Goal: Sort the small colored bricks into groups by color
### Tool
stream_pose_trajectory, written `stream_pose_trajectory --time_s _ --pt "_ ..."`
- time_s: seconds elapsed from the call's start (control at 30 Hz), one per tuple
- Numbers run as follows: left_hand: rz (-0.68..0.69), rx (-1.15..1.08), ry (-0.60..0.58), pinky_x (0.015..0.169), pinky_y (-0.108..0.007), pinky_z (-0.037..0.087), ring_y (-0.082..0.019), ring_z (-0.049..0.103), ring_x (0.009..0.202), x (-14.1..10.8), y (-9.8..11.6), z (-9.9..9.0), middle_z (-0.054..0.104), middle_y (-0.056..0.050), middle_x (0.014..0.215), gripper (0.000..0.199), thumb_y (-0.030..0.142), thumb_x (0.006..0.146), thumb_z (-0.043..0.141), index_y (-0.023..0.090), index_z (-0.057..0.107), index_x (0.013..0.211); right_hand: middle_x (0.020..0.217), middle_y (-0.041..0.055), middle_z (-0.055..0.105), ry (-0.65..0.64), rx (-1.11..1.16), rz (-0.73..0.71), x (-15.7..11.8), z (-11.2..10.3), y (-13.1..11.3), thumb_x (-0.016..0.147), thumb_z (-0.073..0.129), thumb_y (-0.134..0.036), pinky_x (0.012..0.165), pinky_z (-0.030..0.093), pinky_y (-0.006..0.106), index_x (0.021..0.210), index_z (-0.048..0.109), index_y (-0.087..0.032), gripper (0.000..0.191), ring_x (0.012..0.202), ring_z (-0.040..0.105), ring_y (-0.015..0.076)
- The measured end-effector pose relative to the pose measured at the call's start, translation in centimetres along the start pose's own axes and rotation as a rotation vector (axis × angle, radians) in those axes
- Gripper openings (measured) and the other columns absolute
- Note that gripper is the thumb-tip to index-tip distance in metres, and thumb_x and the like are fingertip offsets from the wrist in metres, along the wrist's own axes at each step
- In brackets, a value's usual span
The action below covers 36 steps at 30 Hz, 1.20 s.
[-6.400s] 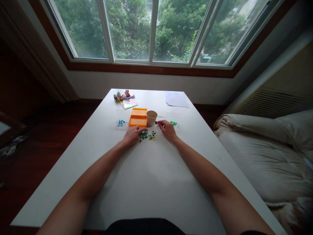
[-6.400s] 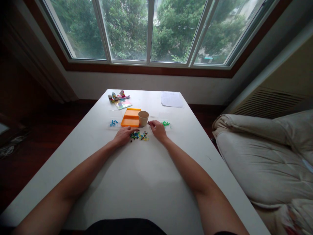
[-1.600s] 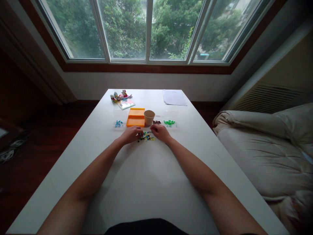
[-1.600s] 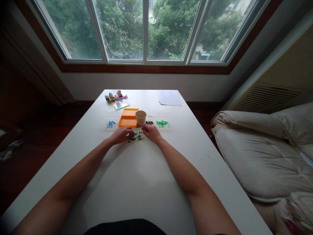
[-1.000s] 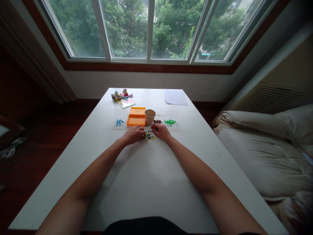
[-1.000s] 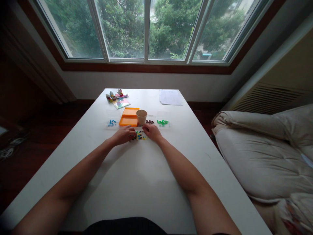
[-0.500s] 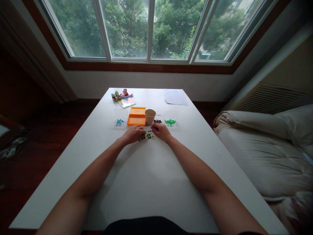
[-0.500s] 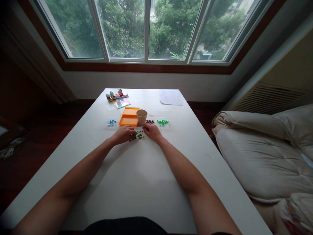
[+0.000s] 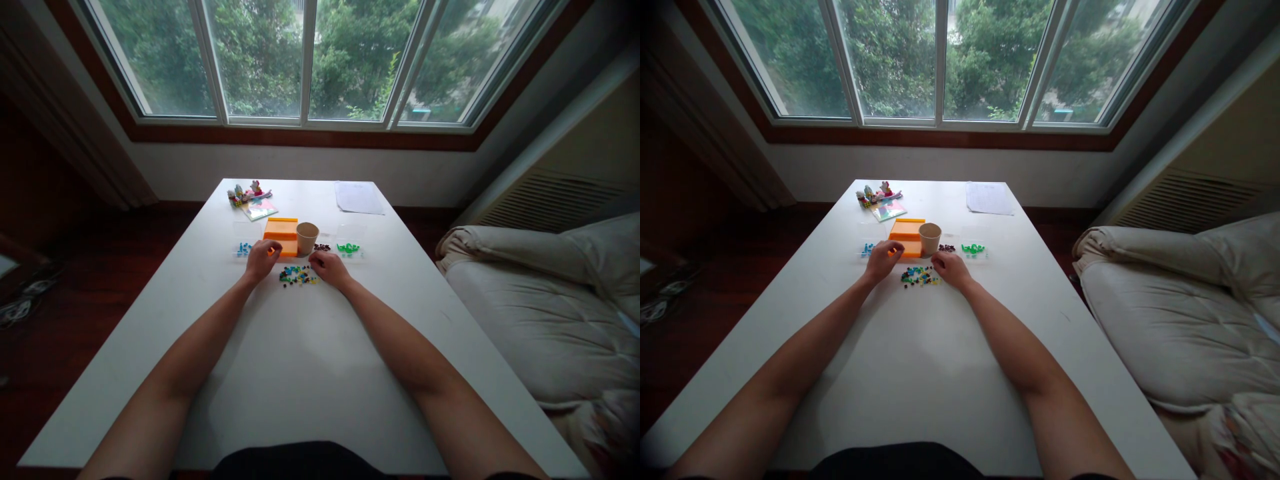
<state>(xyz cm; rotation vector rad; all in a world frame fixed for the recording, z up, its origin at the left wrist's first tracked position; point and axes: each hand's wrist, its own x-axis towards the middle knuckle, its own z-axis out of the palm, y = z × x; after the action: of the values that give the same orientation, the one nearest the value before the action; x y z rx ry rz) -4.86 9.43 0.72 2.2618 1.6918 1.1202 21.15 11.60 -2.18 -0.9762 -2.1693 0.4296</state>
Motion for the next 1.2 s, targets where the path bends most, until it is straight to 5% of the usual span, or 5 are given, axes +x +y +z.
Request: stream_pose_trajectory --time_s 0.17,0.63,1.2 --pt "-0.160 0.015 0.096 0.086 -0.035 0.046 -0.020 0.061 0.087 0.3 -1.0 0.0 0.072 -0.004 0.095 0.017 0.025 0.089 0.053 0.021 0.069 0.094 0.084 0.0034 0.070 -0.010 -0.008 0.018 0.0 0.0 -0.1 0.087 0.057 -0.017 0.069 0.043 0.026 0.092 0.070 -0.020 0.014 0.071 0.057 0.0152" --pt "-0.287 0.132 0.204 0.095 -0.045 0.038 -0.028 0.054 0.108 -0.1 -2.2 0.4 0.074 -0.004 0.103 0.018 0.031 0.092 0.055 0.026 0.071 0.099 0.085 0.0031 0.070 -0.010 -0.007 0.008 0.0 0.1 0.0 0.088 0.057 -0.018 0.070 0.044 0.026 0.092 0.070 -0.020 0.014 0.072 0.058 0.0154" --pt "-0.078 0.208 -0.024 0.098 -0.045 0.038 -0.028 0.050 0.110 -1.4 -1.6 0.1 0.072 -0.006 0.107 0.022 0.026 0.089 0.058 0.026 0.074 0.103 0.090 0.0056 0.066 -0.087 -0.131 -0.021 0.3 -0.5 0.7 0.085 0.059 -0.011 0.075 0.045 0.028 0.094 0.073 -0.021 0.020 0.082 0.058 0.0179"
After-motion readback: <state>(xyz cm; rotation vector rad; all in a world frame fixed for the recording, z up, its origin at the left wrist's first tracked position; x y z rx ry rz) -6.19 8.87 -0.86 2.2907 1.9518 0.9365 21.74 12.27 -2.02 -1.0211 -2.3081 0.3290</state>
